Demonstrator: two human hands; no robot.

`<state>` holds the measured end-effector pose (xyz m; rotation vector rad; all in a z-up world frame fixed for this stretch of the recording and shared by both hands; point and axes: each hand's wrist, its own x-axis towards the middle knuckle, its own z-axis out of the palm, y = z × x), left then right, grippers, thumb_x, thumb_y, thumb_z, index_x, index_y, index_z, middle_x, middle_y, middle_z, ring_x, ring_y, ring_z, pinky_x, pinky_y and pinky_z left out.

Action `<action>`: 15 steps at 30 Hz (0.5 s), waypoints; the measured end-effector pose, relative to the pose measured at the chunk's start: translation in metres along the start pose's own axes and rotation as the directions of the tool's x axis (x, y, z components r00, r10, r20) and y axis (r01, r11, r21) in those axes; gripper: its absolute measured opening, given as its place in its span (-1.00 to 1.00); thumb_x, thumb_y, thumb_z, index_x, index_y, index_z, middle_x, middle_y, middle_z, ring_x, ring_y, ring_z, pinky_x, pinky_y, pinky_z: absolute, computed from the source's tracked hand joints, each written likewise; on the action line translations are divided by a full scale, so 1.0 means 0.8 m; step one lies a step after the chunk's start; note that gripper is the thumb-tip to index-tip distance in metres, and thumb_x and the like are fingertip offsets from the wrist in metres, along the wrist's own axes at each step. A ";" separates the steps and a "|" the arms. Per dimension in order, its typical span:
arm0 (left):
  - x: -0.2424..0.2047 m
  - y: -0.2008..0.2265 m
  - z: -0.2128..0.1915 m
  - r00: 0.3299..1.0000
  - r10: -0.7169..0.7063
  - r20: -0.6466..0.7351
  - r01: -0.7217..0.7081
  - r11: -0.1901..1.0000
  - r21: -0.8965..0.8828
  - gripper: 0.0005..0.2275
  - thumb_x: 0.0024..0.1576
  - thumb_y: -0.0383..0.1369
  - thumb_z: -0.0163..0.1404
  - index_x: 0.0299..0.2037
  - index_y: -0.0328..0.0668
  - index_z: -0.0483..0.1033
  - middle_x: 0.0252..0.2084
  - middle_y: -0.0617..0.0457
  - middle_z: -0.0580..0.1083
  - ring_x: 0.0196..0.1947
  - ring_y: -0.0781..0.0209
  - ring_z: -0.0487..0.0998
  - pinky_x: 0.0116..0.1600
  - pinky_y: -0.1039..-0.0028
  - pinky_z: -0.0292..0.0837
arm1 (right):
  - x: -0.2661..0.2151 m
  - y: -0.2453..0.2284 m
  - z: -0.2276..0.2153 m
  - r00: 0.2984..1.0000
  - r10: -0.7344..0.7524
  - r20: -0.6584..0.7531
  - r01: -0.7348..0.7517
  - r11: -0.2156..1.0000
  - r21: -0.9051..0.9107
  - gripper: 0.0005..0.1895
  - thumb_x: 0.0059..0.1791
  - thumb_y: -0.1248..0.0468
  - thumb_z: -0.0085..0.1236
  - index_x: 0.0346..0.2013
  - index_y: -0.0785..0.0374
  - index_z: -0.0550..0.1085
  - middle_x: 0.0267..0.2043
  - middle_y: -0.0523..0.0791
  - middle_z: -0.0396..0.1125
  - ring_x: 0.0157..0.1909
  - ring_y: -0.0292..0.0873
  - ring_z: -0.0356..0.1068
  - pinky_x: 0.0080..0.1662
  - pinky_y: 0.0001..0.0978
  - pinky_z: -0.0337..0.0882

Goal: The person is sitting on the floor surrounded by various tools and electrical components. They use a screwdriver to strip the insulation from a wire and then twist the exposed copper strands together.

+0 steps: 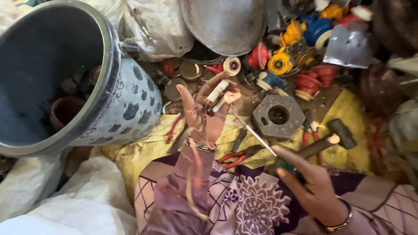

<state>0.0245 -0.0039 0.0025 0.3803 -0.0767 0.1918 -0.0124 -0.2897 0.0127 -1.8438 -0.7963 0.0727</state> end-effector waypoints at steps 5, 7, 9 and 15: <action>-0.006 -0.008 0.002 1.000 0.005 0.003 -0.005 1.000 0.023 -0.11 0.31 0.28 -0.29 0.35 -0.70 0.28 0.13 -0.37 0.51 0.14 -0.16 0.54 0.36 0.18 0.44 | -0.018 0.018 0.015 0.817 0.536 0.211 -0.569 0.808 0.150 -0.50 -0.02 0.31 0.21 0.24 0.18 0.51 -0.48 -0.12 0.45 -0.52 -0.32 0.25 -0.44 -0.43 0.30; -0.004 -0.008 0.005 1.000 0.007 0.021 -0.007 0.999 0.033 -0.10 0.31 0.28 -0.29 0.37 -0.70 0.27 0.13 -0.36 0.50 0.17 -0.16 0.53 0.37 0.22 0.45 | -0.021 0.027 0.015 0.778 0.571 0.262 -0.619 0.769 0.162 -0.50 0.02 0.32 0.23 0.29 0.17 0.49 -0.49 -0.08 0.37 -0.49 -0.30 0.17 -0.41 -0.39 0.29; -0.005 -0.009 0.007 1.000 -0.010 0.028 0.008 0.999 0.041 -0.10 0.30 0.28 -0.30 0.38 -0.69 0.26 0.11 -0.37 0.49 0.15 -0.12 0.53 0.30 0.31 0.46 | -0.022 0.034 0.015 0.851 0.472 0.232 -0.524 0.801 0.290 -0.53 0.02 0.33 0.18 0.25 0.25 0.48 -0.30 -0.12 0.47 -0.32 -0.37 0.31 -0.28 -0.47 0.37; -0.011 -0.014 0.012 0.998 -0.017 0.055 0.010 0.991 0.133 -0.11 0.32 0.28 -0.31 0.34 -0.71 0.26 0.10 -0.37 0.47 0.12 -0.07 0.53 0.25 0.41 0.46 | -0.016 0.031 0.011 0.927 0.334 0.169 -0.367 0.900 0.236 -0.54 0.01 0.30 0.17 0.22 0.28 0.47 -0.14 -0.15 0.55 -0.20 -0.40 0.44 -0.19 -0.51 0.44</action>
